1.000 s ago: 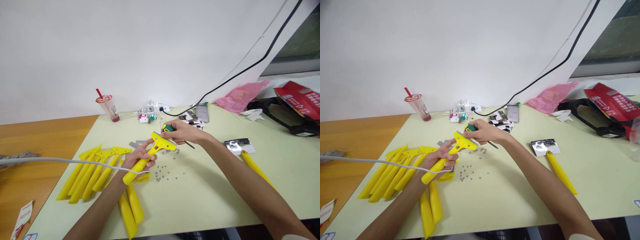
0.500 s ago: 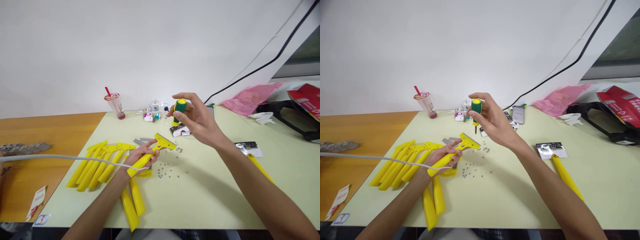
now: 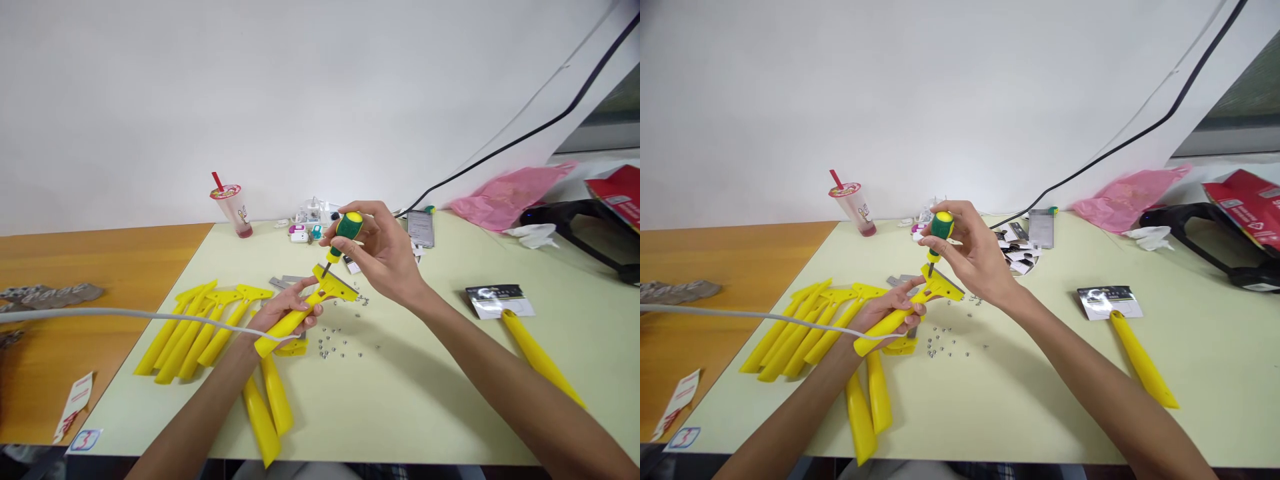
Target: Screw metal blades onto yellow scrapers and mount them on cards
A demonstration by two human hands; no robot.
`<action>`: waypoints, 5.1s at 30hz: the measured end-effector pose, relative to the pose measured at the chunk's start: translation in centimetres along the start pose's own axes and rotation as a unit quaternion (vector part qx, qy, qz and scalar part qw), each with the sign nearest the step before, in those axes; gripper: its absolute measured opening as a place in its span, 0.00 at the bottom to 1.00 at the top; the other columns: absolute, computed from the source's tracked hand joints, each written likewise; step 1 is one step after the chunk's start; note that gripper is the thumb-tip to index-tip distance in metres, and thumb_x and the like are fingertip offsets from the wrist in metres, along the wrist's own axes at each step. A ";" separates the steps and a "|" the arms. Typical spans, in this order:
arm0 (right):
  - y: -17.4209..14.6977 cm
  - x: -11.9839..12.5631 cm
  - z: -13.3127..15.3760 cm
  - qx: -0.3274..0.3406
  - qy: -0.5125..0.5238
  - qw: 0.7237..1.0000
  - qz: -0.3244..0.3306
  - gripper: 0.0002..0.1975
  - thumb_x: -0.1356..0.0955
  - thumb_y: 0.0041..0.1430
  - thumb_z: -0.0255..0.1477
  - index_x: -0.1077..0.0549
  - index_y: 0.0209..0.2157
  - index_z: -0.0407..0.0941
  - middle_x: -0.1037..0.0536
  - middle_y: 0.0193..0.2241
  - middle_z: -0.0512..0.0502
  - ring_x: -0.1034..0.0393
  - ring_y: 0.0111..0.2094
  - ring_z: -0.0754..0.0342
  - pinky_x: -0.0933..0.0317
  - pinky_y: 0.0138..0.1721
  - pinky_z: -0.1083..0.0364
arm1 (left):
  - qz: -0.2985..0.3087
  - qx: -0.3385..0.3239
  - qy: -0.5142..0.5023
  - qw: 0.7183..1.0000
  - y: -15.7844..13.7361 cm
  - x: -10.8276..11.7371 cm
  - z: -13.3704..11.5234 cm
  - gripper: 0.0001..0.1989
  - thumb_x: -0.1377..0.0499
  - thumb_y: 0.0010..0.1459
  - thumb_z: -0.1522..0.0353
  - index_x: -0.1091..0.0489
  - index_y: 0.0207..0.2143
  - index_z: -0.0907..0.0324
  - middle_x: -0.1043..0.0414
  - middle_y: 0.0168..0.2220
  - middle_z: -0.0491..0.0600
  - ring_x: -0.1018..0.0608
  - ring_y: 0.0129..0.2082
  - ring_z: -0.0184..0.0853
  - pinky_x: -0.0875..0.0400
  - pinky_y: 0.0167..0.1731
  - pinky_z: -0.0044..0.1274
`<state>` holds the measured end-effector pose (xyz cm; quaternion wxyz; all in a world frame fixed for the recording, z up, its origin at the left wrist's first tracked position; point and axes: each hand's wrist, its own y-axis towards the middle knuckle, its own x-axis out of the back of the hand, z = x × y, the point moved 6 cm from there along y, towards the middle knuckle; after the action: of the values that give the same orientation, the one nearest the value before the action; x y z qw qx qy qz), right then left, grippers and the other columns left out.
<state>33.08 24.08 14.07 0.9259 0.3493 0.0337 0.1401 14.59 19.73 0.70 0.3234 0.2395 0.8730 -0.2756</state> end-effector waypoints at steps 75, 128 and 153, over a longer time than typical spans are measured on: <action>-0.9 -1.0 -0.6 0.058 -0.196 0.972 0.115 0.24 0.30 0.77 0.34 0.39 0.68 0.55 0.22 0.49 0.44 0.22 0.44 0.49 0.22 0.50 0.44 | -0.049 -0.025 -0.052 0.997 -0.1 -0.3 0.8 0.31 0.31 0.54 0.82 0.29 0.59 0.55 0.27 0.38 0.47 0.21 0.33 0.29 0.28 0.31 0.16; -0.2 0.0 0.9 0.097 -0.249 0.960 0.080 0.10 0.28 0.75 0.34 0.31 0.49 0.50 0.21 0.43 0.47 0.22 0.41 0.51 0.25 0.44 0.48 | -0.070 -0.104 -0.062 0.990 0.1 0.4 0.1 0.35 0.31 0.49 0.83 0.30 0.59 0.54 0.23 0.48 0.51 0.19 0.39 0.28 0.26 0.34 0.15; -1.1 -1.4 -0.5 0.051 -0.228 0.964 0.126 0.21 0.26 0.73 0.38 0.32 0.63 0.55 0.17 0.49 0.47 0.15 0.42 0.50 0.16 0.49 0.46 | -0.062 -0.102 -0.051 0.992 0.4 -0.3 0.8 0.31 0.30 0.51 0.81 0.29 0.56 0.56 0.21 0.40 0.51 0.16 0.39 0.33 0.25 0.34 0.18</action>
<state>31.88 23.22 12.87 0.8648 0.4200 -0.2158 0.1706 15.36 19.42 0.30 0.3729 0.1365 0.8918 -0.2169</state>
